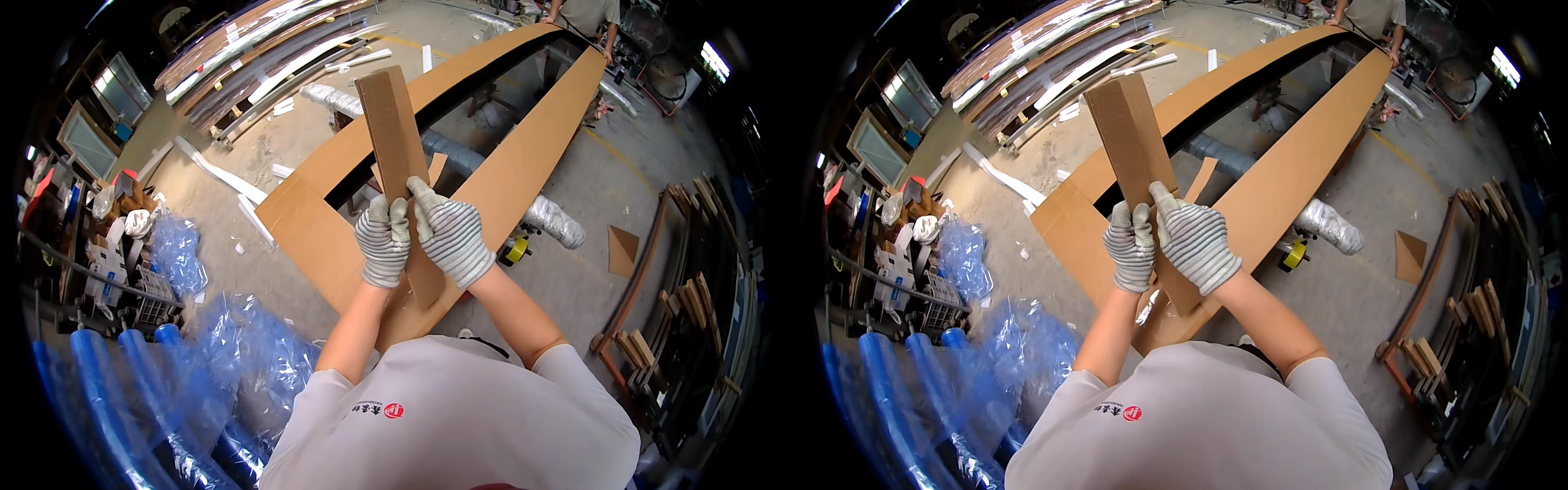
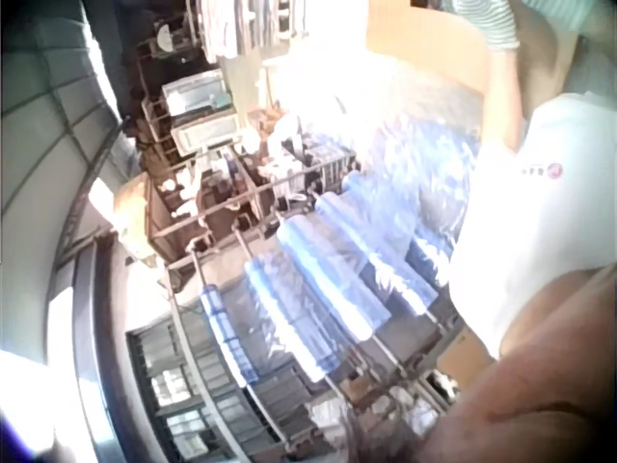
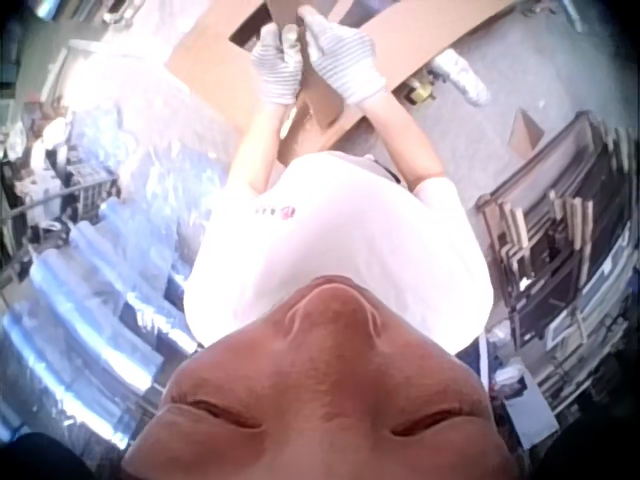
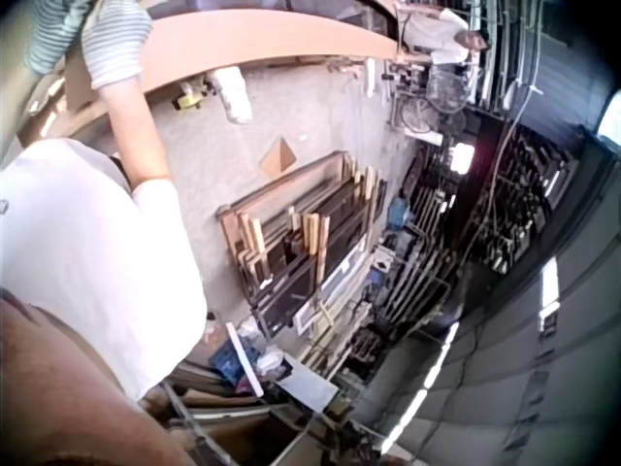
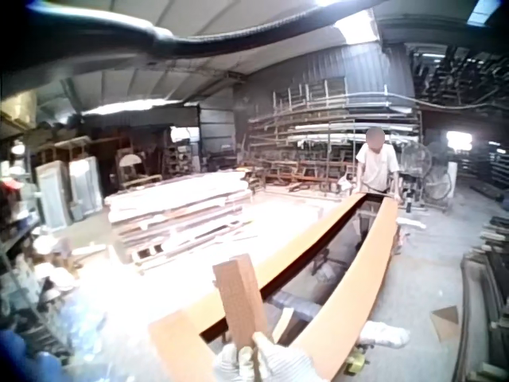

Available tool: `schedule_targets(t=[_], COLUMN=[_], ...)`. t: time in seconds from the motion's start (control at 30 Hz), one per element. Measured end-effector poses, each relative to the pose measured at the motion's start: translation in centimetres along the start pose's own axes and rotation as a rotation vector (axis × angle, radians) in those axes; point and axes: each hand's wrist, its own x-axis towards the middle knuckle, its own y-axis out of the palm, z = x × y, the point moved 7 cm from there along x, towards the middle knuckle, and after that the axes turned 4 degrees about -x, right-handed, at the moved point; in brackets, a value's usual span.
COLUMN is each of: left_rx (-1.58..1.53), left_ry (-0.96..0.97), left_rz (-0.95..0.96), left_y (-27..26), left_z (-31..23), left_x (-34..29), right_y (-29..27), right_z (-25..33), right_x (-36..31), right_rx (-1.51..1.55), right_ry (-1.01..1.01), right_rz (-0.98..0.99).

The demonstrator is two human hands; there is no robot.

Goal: The person prepares and applies tape to a long cardboard box using a tape dispenser, then cuts cardboard scraps with a utility knife.

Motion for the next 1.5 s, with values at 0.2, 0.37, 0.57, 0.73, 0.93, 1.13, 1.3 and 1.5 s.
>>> schedule_targets(t=[0.2,0.37,0.57,0.73,0.93,1.13,1.3,1.5], left_rx=[-0.054,0.038,-0.005,0.048,0.168,0.36,0.448,0.556], left_ry=[-0.128,-0.099,-0.292,-0.495,-0.638,-0.992,-1.193,-1.112], left_rz=[-0.164,-0.143,-0.231,-0.203,-0.063,0.434,0.617,0.709], left_y=[-1.7,-2.1,-2.8,-1.1,-0.3,4.4,9.5,12.8], left_z=[1.0,1.0,8.4,15.6,20.7,21.4,17.3,17.3], left_x=[2.1,4.4,5.3,-0.4,-2.8,-5.2,-7.4,-9.3], right_y=[4.0,3.6,4.3,2.6,-0.1,-4.1,-3.8,2.3], right_z=[0.1,0.3,0.0,-0.1,-2.1,-9.5,-14.7,-22.5], right_x=[-4.1,-5.7,-10.7,-13.0,-14.6,-18.9,-24.0,-36.6], right_rx=[-0.131,-0.017,-0.06,-0.052,-0.099,0.132,0.115,0.643], right_ry=[0.123,0.022,0.028,0.072,0.1,0.452,0.679,1.497], right_rz=[0.526,0.362,0.633,0.813,1.049,0.717,0.427,0.313])
